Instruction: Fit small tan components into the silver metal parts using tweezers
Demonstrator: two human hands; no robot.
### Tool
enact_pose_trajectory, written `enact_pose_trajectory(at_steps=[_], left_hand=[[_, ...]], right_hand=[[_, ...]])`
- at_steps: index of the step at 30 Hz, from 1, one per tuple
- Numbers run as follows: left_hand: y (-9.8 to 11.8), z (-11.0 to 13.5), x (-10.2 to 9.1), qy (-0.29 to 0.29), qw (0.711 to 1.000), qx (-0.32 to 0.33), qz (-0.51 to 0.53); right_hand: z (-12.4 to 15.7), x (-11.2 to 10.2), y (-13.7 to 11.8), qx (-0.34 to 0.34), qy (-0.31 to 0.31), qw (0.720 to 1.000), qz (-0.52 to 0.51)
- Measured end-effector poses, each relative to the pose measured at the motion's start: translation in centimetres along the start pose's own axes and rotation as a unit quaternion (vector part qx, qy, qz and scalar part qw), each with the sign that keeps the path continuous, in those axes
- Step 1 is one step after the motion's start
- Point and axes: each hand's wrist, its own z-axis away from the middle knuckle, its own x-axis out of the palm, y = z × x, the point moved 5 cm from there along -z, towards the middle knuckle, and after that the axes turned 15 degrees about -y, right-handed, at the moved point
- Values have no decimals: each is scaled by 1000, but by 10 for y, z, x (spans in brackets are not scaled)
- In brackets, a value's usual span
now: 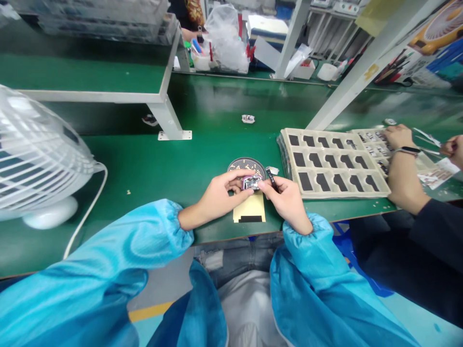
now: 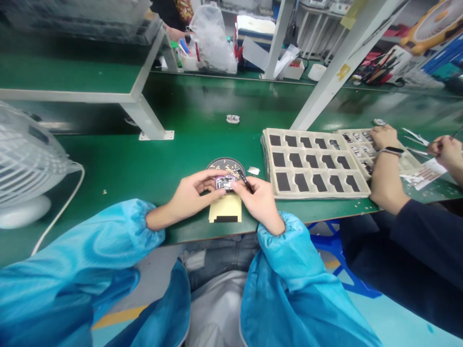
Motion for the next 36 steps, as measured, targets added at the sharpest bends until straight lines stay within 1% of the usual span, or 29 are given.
enact_pose_trajectory(at_steps=[6, 11, 13, 15, 18, 20, 23, 27, 30, 33, 36], left_hand=[[0, 0, -1, 8, 1000, 5, -25], [7, 2, -2, 16, 995, 43, -89], [7, 2, -3, 20, 994, 41, -96], [3, 2, -4, 24, 998, 11, -54], [-5, 2, -3, 24, 998, -28, 55], [-8, 1, -2, 20, 994, -32, 107], [-10, 0, 0, 5, 988, -33, 150], [-11, -2, 3, -9, 983, -23, 180], [-12, -2, 5, -14, 983, -15, 182], [-13, -1, 6, -19, 984, -20, 173], [-14, 0, 7, -25, 983, -22, 181]], right_hand=[[0, -1, 2, -1, 2, 1000, -2], [0, 0, 2, -1, 0, 1000, 4], [0, 0, 2, -2, 1, 1000, 8], [0, 1, 3, -7, 4, 1000, 13], [0, 3, 4, -29, 9, 999, -11], [-1, 4, 5, -43, 11, 999, -32], [-2, 5, 4, -51, 5, 998, -35], [-1, 7, 1, -55, -1, 998, -38], [1, 7, 1, -71, 2, 997, -41], [2, 6, 5, -72, 9, 996, -44], [1, 5, 10, -63, 1, 997, -50]])
